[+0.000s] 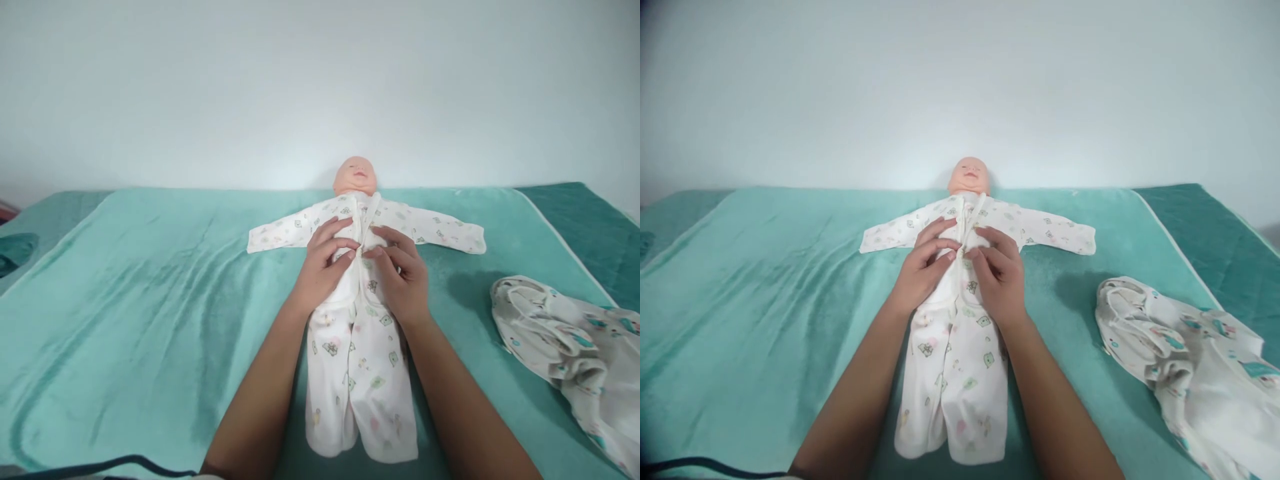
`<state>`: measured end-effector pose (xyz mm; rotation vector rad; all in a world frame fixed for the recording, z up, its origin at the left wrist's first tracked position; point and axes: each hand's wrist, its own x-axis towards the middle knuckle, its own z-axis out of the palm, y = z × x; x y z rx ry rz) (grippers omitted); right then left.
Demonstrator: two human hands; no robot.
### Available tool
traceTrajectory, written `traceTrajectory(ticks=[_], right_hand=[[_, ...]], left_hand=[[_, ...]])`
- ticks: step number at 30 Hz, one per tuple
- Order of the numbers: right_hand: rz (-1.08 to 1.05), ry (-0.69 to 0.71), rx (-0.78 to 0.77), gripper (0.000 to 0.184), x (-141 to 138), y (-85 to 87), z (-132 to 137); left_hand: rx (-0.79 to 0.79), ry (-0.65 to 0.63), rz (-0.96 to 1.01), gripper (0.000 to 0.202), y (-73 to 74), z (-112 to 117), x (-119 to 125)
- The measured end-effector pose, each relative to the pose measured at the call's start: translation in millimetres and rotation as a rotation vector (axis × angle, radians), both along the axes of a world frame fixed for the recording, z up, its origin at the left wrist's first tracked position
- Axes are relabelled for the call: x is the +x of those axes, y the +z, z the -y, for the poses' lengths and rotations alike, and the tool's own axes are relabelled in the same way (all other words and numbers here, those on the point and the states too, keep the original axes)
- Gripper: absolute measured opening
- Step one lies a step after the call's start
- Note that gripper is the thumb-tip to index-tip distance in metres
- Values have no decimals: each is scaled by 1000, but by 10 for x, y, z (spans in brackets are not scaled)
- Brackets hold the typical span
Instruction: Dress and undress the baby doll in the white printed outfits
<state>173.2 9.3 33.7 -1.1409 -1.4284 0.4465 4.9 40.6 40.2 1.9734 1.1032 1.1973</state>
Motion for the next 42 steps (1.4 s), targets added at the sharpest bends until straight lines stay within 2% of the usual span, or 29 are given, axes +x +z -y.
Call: traceTrajectory(ticks=[13,22,28,36,42], right_hand=[[127,34,46,20,25,10,-13],[100,42,29,17,16,-8,-14],[113,86,-15,18,28,39,-6],[1,42,-98,8,-7,23,8],[-141,-26,-106,14,-34,-11,-26]], left_hand=[[-26,-43,-20,17,-8,4,-32],[-7,7,-34,11,11,22,7],[104,73,-85,9,-23,20,43],[200,104,-202,12,16,84,90],[227,27,-286,17,24,111,48]])
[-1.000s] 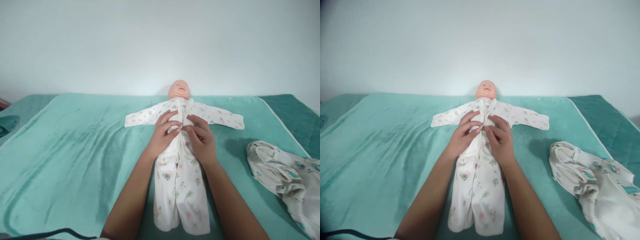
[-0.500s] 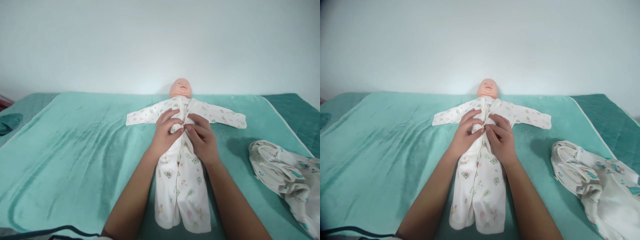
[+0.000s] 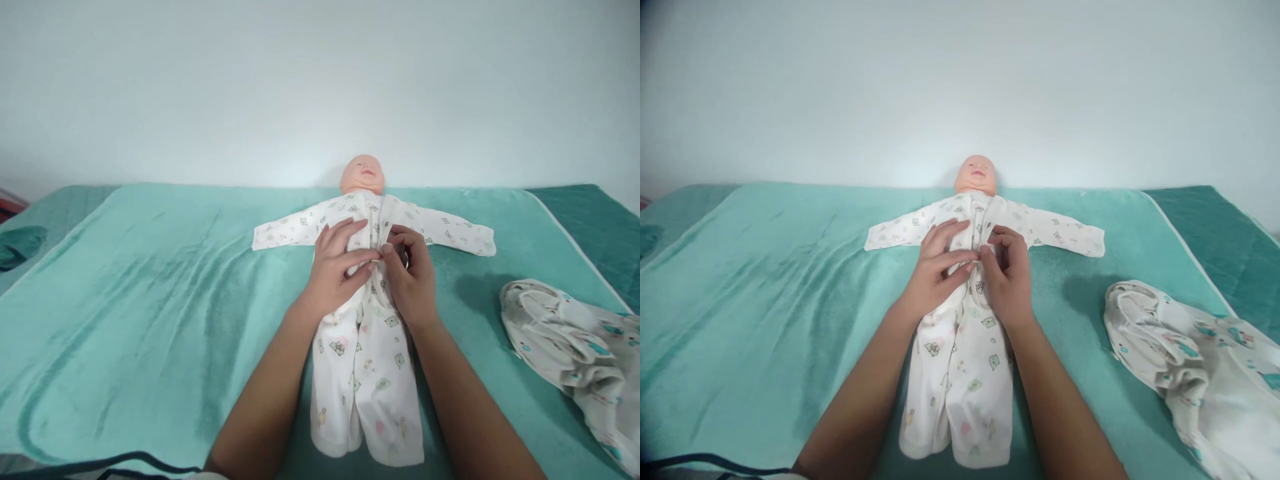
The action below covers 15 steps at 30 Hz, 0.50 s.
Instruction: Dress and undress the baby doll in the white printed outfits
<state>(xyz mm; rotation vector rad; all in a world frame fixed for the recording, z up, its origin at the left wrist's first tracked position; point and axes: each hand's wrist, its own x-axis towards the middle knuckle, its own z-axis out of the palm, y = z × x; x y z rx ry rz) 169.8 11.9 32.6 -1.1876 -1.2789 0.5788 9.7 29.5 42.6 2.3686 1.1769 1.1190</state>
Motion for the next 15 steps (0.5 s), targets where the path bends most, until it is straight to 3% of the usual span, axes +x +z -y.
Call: traceTrajectory(ticks=[6,15], right_hand=[[-12,-3,-122,16,46,42,-27],[-18,-42,-147,25,38,83,-139]], left_hand=[[19,-68,-118,20,11,31,-14],[-76,-95,-25,26,8,-1,-34]])
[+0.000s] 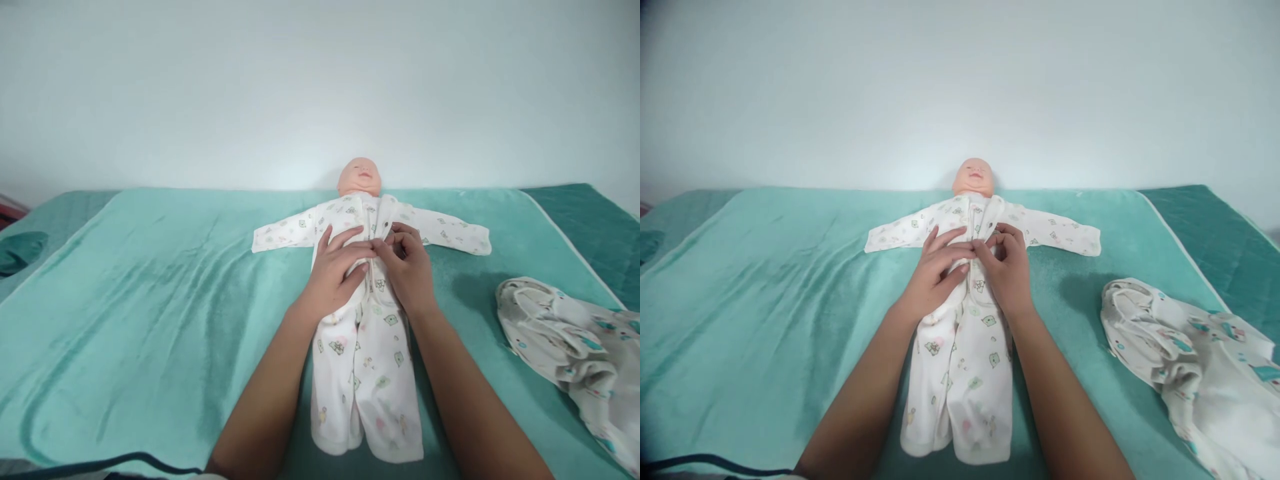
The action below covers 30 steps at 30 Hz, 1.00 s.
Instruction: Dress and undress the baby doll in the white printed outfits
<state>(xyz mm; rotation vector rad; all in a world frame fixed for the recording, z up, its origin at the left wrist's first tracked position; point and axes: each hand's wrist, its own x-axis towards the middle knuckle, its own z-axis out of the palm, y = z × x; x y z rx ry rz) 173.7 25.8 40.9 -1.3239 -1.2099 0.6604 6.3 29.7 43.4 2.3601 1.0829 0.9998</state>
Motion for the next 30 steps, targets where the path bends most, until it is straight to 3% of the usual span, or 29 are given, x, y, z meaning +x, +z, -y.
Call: traceTrajectory(ticks=[6,12,14,18,20,22,25,27,30], right_hand=[[21,-27,25,21,1,5,-100],[41,-18,39,20,-2,1,-128],[37,0,18,19,-9,7,-118],[-116,18,-55,17,79,-2,-145],[-204,-58,-115,17,225,-23,-199],[-239,-247,-143,17,423,-50,-265],[-229,-482,-16,18,679,-99,-332],[-142,-478,58,24,738,-133,-343],[86,-339,19,35,660,-185,-335]], left_hand=[[21,37,36,30,-17,-3,33],[72,195,143,13,-40,26,102],[73,254,177,15,-48,28,111],[83,295,147,17,-52,21,108],[66,285,152,13,-51,14,96],[45,273,195,10,-54,8,82],[14,249,302,11,-70,9,73],[-33,262,410,10,-87,11,75],[-97,426,611,9,-107,-20,49]])
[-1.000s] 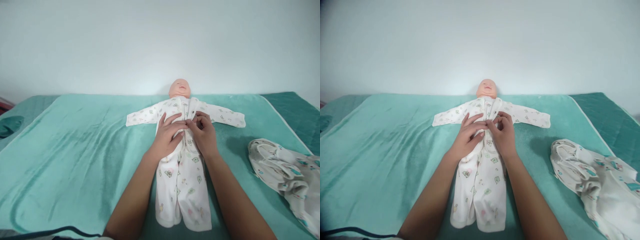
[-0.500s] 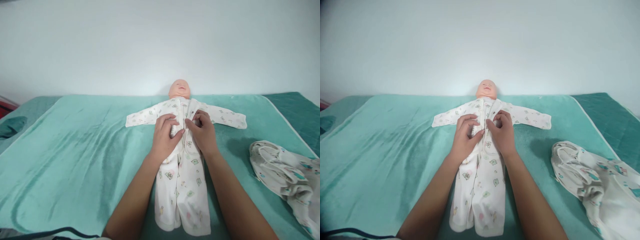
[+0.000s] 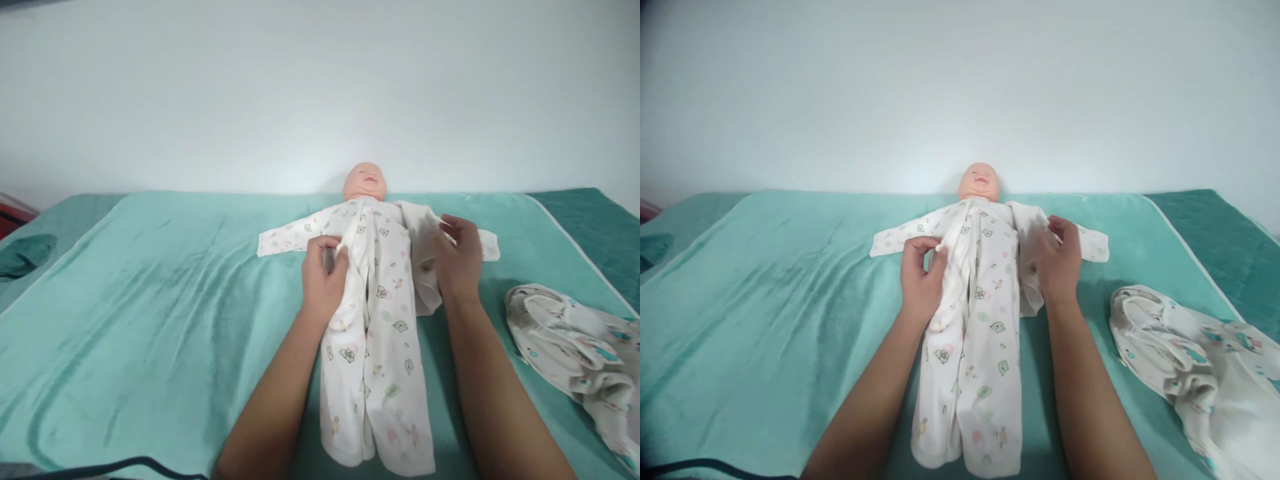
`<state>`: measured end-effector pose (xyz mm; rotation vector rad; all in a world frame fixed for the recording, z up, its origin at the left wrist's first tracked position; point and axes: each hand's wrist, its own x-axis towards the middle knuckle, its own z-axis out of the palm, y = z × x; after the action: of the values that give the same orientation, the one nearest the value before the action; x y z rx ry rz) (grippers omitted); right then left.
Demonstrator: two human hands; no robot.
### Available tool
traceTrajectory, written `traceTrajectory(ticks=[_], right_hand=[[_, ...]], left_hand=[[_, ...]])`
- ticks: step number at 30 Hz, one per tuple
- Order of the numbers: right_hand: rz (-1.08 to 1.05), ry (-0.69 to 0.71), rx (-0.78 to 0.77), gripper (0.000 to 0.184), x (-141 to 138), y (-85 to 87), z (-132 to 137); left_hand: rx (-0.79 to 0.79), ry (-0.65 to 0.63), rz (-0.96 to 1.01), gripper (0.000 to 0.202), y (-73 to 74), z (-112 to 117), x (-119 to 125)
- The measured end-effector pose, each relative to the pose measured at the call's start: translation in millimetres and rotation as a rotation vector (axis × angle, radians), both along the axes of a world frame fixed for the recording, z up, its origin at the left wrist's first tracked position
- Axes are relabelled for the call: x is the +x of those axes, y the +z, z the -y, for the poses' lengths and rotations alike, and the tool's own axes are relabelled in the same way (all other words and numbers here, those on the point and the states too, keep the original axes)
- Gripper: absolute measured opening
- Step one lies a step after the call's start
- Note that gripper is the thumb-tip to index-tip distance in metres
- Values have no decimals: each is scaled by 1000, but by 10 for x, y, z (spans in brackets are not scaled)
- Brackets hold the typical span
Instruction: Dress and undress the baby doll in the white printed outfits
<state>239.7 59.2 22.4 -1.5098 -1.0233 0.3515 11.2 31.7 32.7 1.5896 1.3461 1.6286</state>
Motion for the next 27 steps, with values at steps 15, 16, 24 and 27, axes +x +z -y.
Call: traceTrajectory(ticks=[15,16,24,27], right_hand=[[595,231,-94,48,-89,-170,4],[596,237,-95,47,-99,-163,10],[495,295,-37,48,-214,-78,86],[499,307,16,47,-252,-77,96]], left_hand=[[-121,341,-47,20,-222,-396,-575],[-73,287,-182,19,-224,-402,-528],[-70,214,-625,20,-221,-651,-410],[-133,219,-698,15,-177,-699,-403]])
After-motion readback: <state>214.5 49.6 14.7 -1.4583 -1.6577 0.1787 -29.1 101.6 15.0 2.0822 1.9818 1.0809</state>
